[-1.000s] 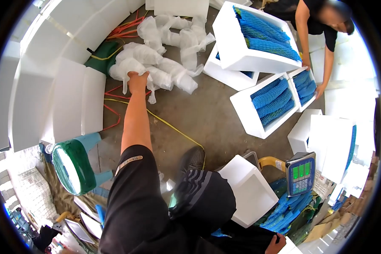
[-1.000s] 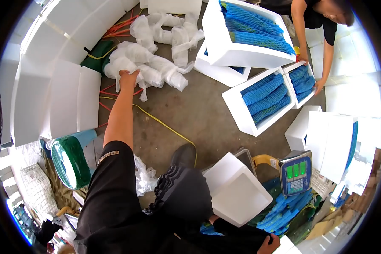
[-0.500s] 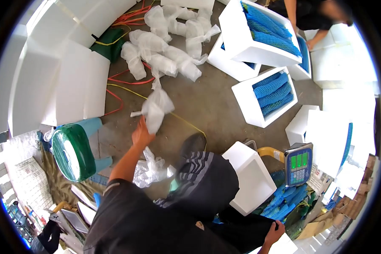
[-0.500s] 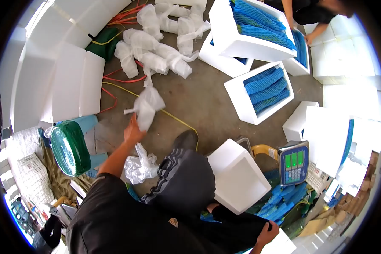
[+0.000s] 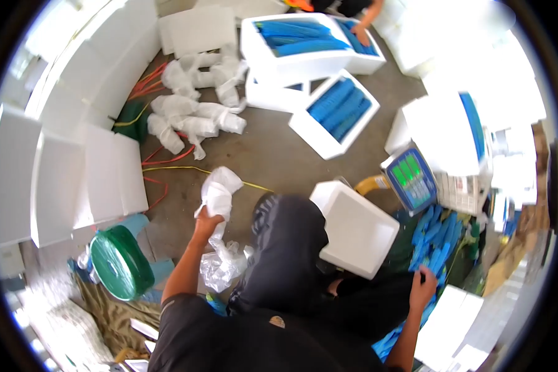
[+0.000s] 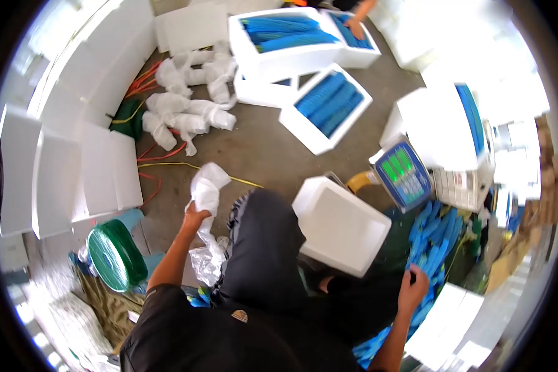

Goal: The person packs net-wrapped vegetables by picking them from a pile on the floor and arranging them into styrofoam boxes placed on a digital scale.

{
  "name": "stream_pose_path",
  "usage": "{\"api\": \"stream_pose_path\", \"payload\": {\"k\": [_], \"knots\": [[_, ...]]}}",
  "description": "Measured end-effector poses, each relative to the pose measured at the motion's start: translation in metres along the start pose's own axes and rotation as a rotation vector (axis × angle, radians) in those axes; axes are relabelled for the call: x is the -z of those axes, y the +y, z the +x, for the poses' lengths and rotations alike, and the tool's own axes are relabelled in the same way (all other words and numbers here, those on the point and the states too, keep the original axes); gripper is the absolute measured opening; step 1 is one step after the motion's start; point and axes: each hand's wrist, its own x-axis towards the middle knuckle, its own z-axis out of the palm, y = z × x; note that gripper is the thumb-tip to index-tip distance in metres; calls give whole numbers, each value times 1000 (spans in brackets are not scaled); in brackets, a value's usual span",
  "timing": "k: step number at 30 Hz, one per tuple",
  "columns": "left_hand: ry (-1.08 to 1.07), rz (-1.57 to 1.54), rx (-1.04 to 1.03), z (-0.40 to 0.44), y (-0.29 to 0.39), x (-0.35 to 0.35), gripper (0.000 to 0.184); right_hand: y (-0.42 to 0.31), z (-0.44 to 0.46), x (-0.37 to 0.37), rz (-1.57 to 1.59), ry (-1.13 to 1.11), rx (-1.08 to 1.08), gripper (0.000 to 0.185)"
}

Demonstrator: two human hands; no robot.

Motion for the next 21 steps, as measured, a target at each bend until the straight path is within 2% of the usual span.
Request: {"api": "stream_pose_path", "payload": {"k": [1,3,4,5,6,7,8,9,10,12,14,15,17,18,19,20,21], "knots": [[-47,-153,-84,-10,14,9,74,-14,3,-3,114,3,-59,21],[15,176,-102,-17,59,32,71,-63,13,-7,457,-73,-119,25],[-110,39,-278,-37,107,41,69,-92,20,-2,642,-173,-161,30],[-139,33,-393,-56,159,42,68,-106,26,-11,776,-226,-119,33],[-146,75,-482,-69,198,45,67,-125,33,-10,773,-282,-62,33],[-118,21,-508,-94,242,40,68,-151,45,-3,833,-332,72,34],[-144,-70,-547,-95,264,38,68,-179,57,8,981,-409,70,38],[-220,-34,-577,-121,305,34,69,-199,68,14,1072,-446,157,45],[-263,-149,-537,-152,336,19,71,-215,76,19,1164,-489,241,54],[-342,-234,-496,-195,373,-10,75,-243,91,35,1383,-537,318,76],[-642,-314,-400,-209,372,-44,75,-251,101,28,1607,-462,424,98],[-711,-132,-348,-205,363,-63,75,-247,103,20,1753,-515,359,115],[-1203,-284,-187,-208,335,-130,79,-235,93,31,1941,-556,197,103],[-1315,-183,-258,-213,322,-161,76,-214,87,16,2016,-616,110,97],[-1244,-35,-362,-230,319,-183,68,-194,75,1,1979,-462,-105,83],[-1204,111,-391,-225,295,-207,60,-176,68,-7,1911,-445,-235,75],[-1042,477,-521,-224,277,-217,62,-157,66,-27,1698,-435,-316,74]]}}
